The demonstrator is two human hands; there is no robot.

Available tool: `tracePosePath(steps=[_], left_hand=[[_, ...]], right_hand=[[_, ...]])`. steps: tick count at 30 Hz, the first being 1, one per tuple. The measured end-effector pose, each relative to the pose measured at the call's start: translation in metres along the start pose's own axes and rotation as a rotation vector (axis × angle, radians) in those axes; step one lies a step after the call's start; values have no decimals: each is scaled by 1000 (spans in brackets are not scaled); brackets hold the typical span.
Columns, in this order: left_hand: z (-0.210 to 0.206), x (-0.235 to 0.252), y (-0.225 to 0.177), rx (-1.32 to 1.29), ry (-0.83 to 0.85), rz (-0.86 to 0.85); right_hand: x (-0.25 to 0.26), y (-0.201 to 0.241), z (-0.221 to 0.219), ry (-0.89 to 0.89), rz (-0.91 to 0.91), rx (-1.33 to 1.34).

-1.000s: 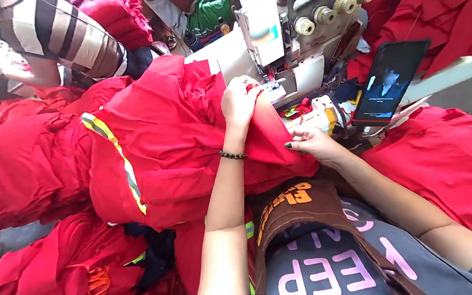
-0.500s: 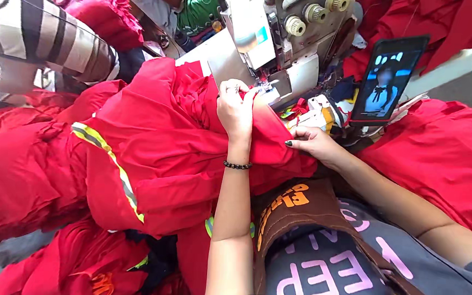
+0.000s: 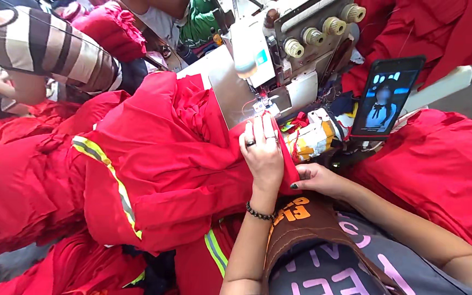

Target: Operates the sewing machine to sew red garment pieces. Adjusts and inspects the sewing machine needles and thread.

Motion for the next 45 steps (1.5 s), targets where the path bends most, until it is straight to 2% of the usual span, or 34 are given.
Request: tracePosePath(steps=[3, 10, 17, 20, 25, 30, 33, 36, 40, 43, 45], left_hand=[[-1, 4, -8, 32, 11, 1], [-12, 18, -2, 82, 3, -40], [-3, 16, 2, -67, 26, 4], [1, 28, 16, -153, 128, 6], [16, 67, 44, -293, 415, 66], [-16, 117, 65, -270, 538, 124], [-26, 130, 68, -218, 494, 168], [-38, 130, 82, -255, 303, 126], [-30, 127, 91, -227, 208, 103], [-16, 120, 86, -197, 281, 258], [-13, 119, 90, -234, 260, 365]], right_hand=[[-4, 3, -1, 8, -4, 42], [-1, 15, -1, -110, 39, 57], [0, 10, 0, -116, 95, 48], [7, 16, 0, -114, 97, 43], [27, 33, 4, -187, 68, 1], [50, 50, 12, -238, 58, -4], [62, 51, 15, -249, 96, 6], [68, 53, 15, -273, 93, 30], [68, 49, 15, -298, 96, -22], [67, 37, 15, -299, 72, -43], [66, 34, 11, -300, 65, -28]])
Point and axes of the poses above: each hand's wrist, its own x-axis towards the middle knuckle, its own z-axis out of the back of the hand, y = z × x, the point moved 1 cm from there along x, towards the middle knuckle
